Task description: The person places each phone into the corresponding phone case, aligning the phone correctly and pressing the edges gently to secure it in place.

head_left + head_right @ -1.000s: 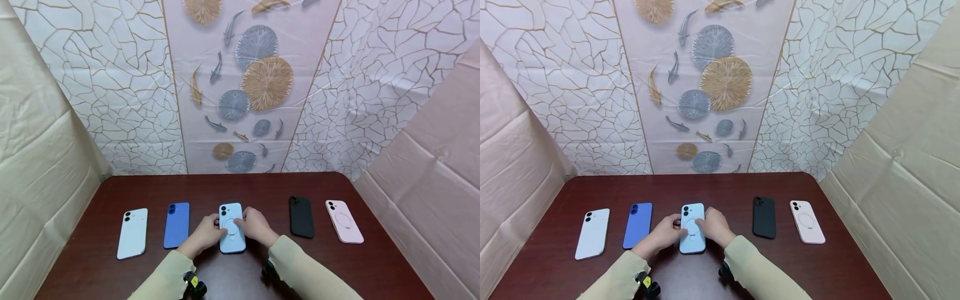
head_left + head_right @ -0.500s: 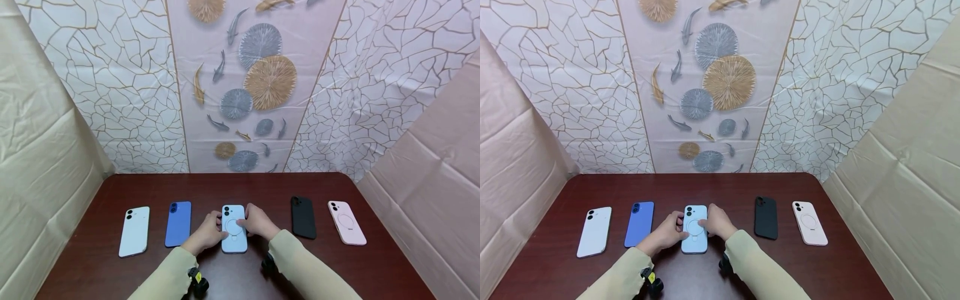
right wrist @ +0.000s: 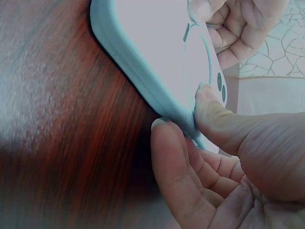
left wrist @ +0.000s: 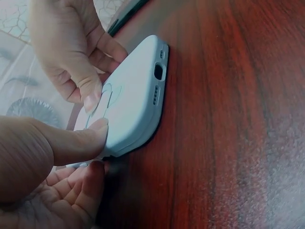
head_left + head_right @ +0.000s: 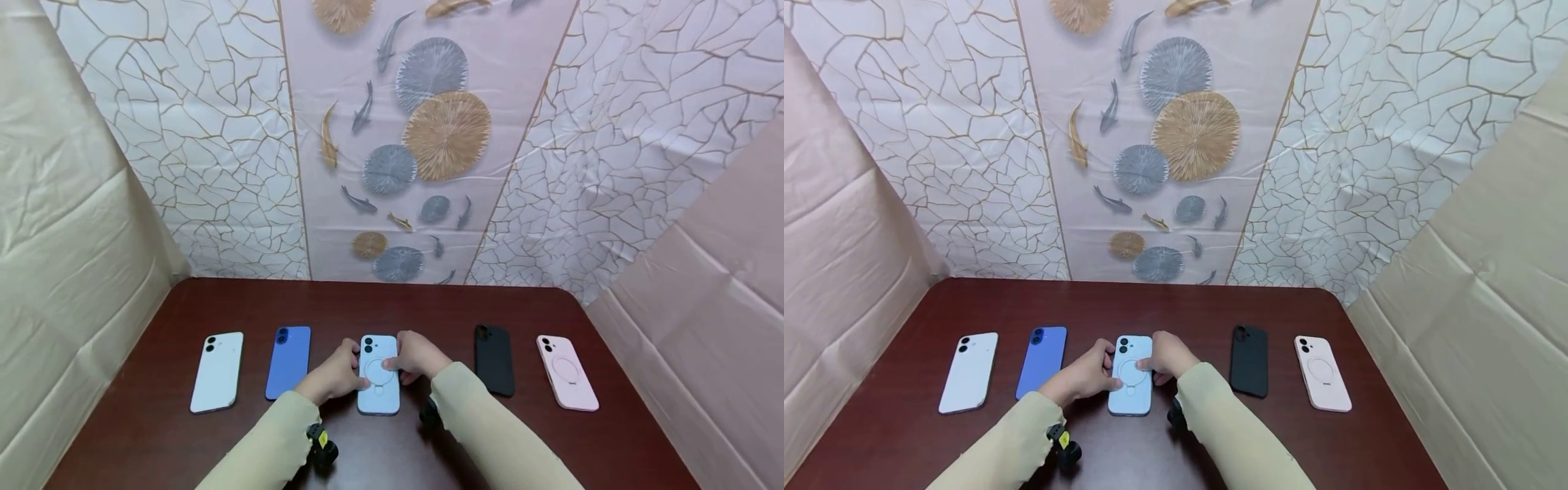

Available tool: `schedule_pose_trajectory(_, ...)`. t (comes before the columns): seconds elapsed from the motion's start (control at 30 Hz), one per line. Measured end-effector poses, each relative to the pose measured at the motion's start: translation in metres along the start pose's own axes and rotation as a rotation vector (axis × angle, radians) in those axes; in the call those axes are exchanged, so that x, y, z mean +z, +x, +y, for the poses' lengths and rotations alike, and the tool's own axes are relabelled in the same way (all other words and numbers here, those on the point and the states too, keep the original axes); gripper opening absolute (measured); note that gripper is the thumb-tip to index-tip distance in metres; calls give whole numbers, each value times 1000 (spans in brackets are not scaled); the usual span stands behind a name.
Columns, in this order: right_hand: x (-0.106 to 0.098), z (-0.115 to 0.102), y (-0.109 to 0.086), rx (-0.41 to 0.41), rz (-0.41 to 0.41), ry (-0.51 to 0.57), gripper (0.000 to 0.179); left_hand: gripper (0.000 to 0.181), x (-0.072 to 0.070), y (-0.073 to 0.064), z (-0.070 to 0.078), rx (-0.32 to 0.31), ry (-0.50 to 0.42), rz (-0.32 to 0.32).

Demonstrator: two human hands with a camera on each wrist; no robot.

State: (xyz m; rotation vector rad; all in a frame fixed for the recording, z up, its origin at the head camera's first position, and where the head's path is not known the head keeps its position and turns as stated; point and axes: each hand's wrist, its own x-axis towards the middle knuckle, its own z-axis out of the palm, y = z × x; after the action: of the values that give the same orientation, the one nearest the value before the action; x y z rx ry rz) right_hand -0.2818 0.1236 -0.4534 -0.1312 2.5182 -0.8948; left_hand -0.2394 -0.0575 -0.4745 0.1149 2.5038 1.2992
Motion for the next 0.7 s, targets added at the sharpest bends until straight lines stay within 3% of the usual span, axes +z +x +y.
schedule_pose_trajectory(0.33,1,6,-8,-8,15,27,31,63,-1,-3,0,23,-15,-54)
schedule_pose_trajectory(0.7,-1,8,-1,-57,17,47,33,67,-4,-3,-4,13,-40,-48)
